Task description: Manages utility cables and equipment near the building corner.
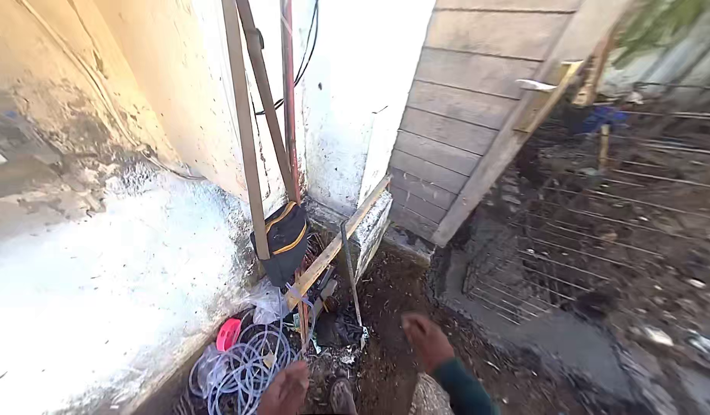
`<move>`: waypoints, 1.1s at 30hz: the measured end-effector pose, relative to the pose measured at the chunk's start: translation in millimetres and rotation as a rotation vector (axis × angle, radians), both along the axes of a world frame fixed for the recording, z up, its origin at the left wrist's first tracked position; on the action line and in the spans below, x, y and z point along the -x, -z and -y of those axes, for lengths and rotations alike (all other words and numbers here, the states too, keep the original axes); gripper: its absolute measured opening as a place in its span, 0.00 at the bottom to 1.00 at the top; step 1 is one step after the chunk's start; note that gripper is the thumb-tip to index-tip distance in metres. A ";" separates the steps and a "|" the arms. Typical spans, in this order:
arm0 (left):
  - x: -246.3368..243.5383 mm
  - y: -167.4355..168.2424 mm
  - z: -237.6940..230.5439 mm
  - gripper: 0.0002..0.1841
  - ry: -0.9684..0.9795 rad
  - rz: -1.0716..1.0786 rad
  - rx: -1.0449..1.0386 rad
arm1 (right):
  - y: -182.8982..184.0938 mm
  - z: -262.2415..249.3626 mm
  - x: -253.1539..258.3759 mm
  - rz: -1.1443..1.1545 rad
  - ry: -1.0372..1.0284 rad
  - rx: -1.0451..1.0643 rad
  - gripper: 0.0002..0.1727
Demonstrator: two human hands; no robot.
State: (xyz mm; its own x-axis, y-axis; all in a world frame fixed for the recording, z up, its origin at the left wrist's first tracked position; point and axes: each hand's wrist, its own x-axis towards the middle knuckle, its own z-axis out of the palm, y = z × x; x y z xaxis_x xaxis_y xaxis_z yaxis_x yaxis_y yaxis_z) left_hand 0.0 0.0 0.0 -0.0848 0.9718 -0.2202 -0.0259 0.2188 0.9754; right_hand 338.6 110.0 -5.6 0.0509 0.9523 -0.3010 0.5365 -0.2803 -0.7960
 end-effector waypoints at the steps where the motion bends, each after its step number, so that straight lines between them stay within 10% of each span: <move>1: -4.6 -14.6 -25.7 0.20 -0.044 -0.008 -0.031 | -27.2 -38.7 9.3 0.025 -0.075 -0.048 0.24; 5: -30.7 -42.7 -134.8 0.19 -0.125 0.029 -0.103 | -56.2 -106.8 9.5 -0.112 -0.072 -0.257 0.23; 11: -68.0 -64.9 -207.9 0.21 -0.281 0.025 0.049 | 12.0 -148.6 -3.1 -0.347 -0.021 0.036 0.18; 20: -120.2 -64.4 -272.1 0.19 -0.906 0.004 0.061 | -36.7 -343.4 106.5 -0.467 -0.679 -0.068 0.23; 25: -142.1 -56.0 -304.3 0.18 -1.346 -0.057 -0.022 | -63.8 -334.4 181.1 -0.542 -1.062 -0.004 0.29; 33: -130.0 -63.8 -309.6 0.24 -1.539 -0.194 0.012 | -45.4 -309.6 207.3 -0.474 -1.223 -0.201 0.25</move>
State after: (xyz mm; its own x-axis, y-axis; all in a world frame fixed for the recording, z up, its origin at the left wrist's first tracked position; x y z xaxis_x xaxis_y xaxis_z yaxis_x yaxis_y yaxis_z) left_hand 130.0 309.6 63.8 -0.9925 -0.0782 -0.0943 -0.1025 0.1083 0.9888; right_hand 131.2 419.6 39.8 -0.9356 0.3388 0.0993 0.0175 0.3255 -0.9454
